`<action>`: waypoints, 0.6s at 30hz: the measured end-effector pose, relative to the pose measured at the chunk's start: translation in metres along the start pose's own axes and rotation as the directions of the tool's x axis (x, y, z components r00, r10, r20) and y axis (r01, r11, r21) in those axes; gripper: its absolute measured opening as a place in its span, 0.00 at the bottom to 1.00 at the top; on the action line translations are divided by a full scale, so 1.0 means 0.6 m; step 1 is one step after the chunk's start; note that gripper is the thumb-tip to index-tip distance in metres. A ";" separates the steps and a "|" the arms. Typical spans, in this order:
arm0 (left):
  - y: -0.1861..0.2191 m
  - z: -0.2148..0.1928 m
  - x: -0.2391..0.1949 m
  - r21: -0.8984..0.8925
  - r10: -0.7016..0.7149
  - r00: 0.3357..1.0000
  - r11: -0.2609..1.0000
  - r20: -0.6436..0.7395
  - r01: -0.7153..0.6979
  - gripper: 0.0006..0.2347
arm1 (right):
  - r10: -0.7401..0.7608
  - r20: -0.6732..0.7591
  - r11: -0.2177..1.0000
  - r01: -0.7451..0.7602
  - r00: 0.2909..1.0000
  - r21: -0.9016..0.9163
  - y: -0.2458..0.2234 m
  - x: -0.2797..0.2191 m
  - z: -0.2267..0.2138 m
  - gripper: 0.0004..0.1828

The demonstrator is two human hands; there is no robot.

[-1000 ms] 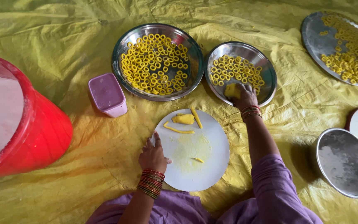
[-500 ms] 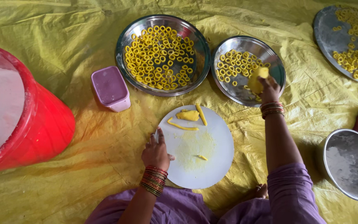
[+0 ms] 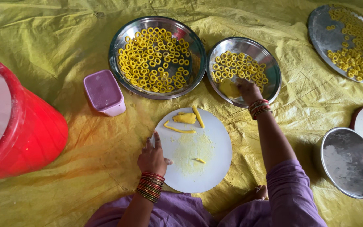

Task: The person sits on a yellow tarp and shapes yellow dough into small rings by hand. They roll small pieces of dough into thin ropes, join the ends to form rings, and place the finished rings into metal trays. The process is repeated continuously with dough from a larger mass.

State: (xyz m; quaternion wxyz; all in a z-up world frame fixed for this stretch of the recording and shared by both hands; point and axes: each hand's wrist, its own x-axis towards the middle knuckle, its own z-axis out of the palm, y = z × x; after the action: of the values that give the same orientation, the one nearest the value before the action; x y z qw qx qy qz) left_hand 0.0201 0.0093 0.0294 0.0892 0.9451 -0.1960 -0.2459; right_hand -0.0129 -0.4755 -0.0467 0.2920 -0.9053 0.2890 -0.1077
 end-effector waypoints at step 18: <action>0.001 -0.003 -0.002 -0.011 0.010 0.999 1.000 -0.034 -0.010 0.53 | 0.041 -0.138 0.888 -0.099 0.990 -0.450 0.083 -0.022 -0.003 0.08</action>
State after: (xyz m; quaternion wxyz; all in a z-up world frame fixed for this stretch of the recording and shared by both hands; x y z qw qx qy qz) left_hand 0.0199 0.0095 0.0319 0.0989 0.9477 -0.1977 -0.2303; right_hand -0.0473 -0.5016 -0.0751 0.0568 -0.9290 0.3564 -0.0824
